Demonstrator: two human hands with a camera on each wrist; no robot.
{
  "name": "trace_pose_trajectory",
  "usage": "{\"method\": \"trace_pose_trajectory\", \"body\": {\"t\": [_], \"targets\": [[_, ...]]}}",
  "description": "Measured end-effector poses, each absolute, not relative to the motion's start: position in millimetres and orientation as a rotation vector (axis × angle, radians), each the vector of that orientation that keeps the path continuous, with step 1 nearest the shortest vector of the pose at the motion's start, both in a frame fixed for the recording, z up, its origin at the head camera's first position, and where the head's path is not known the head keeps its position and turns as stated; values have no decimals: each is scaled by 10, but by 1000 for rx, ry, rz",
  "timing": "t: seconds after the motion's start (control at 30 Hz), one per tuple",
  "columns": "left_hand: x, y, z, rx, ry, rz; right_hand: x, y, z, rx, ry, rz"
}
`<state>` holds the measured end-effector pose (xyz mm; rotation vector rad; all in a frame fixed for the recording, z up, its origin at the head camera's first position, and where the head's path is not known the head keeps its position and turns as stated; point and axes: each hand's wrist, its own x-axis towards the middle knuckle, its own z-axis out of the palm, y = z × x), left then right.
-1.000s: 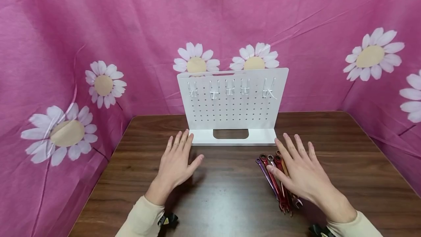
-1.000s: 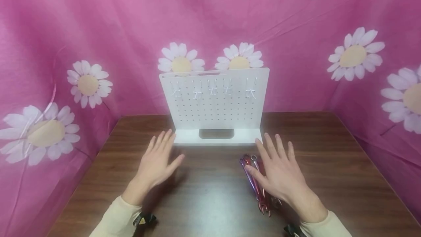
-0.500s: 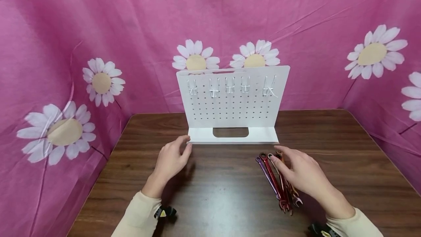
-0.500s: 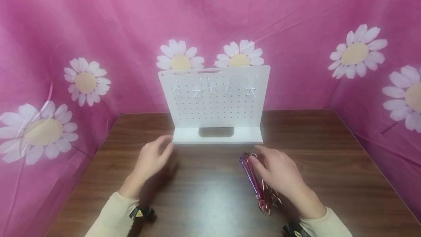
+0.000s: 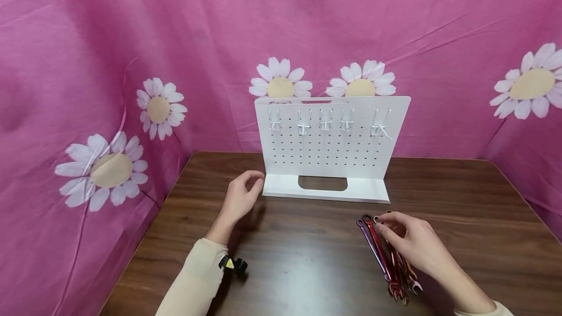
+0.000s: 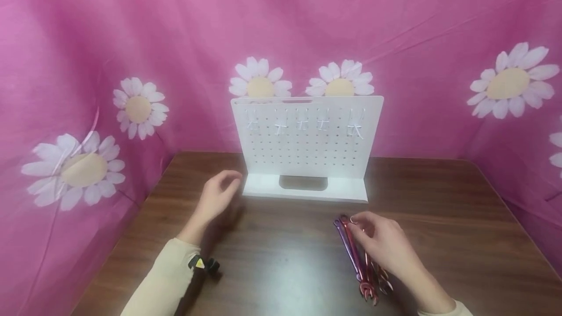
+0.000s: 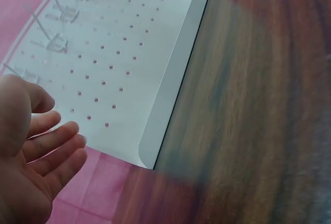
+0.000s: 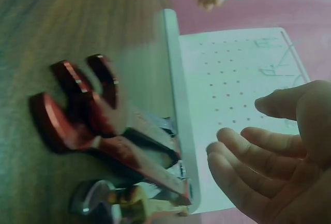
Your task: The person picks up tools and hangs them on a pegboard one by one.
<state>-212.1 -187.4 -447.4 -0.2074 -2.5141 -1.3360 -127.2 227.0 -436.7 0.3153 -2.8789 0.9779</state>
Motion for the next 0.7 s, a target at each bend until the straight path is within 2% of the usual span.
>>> {"method": "trace_pose_trajectory", "body": {"t": [0.43,0.7], "targets": [[-2544,-1933,-4527,-94,-2403,-1526,-1286,2253,-4567,339,-2976,1023],[-2660,-1909,-4532,-62,-2354,-1558,-1271,2202,-4637,289,-3061,1129]]}}
